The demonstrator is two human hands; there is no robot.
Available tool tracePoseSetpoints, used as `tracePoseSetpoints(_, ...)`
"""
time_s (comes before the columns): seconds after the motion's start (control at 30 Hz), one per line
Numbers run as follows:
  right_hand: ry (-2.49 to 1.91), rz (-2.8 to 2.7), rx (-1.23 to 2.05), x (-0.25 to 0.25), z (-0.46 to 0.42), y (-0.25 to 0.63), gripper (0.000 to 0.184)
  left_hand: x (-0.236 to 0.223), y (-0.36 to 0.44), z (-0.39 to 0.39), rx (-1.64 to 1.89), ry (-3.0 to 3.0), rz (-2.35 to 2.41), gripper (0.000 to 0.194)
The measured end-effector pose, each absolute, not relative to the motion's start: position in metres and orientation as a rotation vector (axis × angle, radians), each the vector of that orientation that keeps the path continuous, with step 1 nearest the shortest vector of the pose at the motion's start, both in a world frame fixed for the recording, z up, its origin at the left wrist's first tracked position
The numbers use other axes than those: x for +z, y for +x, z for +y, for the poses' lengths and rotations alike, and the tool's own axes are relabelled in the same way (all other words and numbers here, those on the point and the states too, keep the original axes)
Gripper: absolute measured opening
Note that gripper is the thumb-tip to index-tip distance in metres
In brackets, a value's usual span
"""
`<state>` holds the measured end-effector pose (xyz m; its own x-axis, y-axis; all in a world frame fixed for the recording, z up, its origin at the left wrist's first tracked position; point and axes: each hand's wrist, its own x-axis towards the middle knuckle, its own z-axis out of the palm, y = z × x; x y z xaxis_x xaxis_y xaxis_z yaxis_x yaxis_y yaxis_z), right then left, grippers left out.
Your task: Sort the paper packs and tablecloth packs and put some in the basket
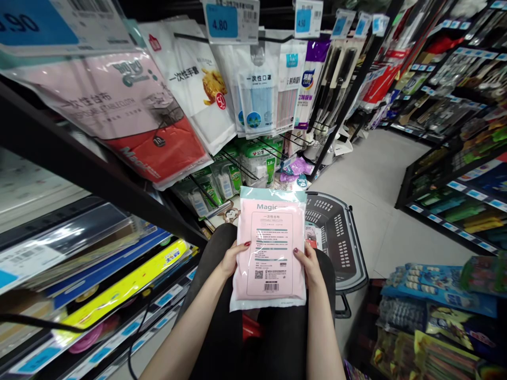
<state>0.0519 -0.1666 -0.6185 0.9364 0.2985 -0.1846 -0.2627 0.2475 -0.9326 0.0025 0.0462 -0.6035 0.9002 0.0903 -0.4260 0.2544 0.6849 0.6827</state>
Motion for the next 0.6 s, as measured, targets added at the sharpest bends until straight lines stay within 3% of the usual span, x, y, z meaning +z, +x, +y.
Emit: tracePoseSetpoints(0.6, -1.269, -0.055, 0.393, -0.618, -0.1672, 0.052, 0.036, -0.6026, 0.0021, 0.0462, -0.098, 0.801, 0.444, 0.055)
